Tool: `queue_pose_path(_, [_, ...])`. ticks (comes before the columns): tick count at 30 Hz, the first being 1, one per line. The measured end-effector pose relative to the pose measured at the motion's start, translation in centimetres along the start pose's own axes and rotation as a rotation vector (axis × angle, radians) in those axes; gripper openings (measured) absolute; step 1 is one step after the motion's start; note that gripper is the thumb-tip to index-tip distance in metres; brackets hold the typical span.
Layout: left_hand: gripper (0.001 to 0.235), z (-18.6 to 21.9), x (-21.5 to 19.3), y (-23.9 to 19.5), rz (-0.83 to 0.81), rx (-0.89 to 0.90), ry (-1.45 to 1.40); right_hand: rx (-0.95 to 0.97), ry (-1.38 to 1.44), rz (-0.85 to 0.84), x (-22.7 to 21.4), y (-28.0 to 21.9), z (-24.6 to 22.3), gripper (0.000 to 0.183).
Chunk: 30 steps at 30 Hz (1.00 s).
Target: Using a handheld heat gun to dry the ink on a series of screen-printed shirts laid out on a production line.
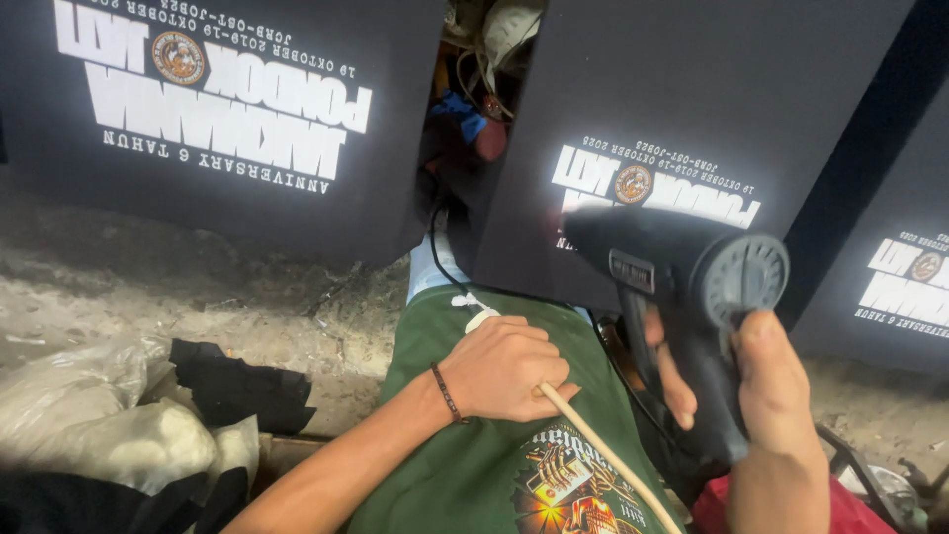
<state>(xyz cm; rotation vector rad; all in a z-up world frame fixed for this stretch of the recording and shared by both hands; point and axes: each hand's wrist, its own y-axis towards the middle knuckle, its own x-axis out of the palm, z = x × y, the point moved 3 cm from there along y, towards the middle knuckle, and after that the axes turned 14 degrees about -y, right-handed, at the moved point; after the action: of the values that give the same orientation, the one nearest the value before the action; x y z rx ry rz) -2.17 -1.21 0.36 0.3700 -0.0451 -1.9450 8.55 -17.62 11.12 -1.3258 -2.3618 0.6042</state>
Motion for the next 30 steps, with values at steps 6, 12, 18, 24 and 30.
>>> queue_pose_path(6, [0.051, 0.1, -0.3, -0.5, 0.040, 0.006, 0.011, 0.010, -0.071, 0.170, -0.6, -0.5, -0.2, 0.069])
queue_pose_path(12, [0.049, 0.2, -0.2, -0.6, 0.007, -0.002, -0.008, 0.067, -0.046, 0.051, 0.3, -0.7, 0.2, 0.082])
queue_pose_path(18, [0.051, 0.2, -0.3, -0.8, 0.014, -0.003, 0.008, -0.057, -0.102, 0.099, -0.7, -1.8, -0.3, 0.059])
queue_pose_path(24, [0.050, 0.0, -0.1, -0.9, 0.002, 0.004, 0.008, -0.037, 0.078, 0.172, -1.5, -1.9, 1.6, 0.073])
queue_pose_path(30, [0.052, -0.1, -0.3, -1.0, 0.006, -0.010, 0.040, 0.049, -0.119, 0.295, -2.7, -1.9, 1.3, 0.084])
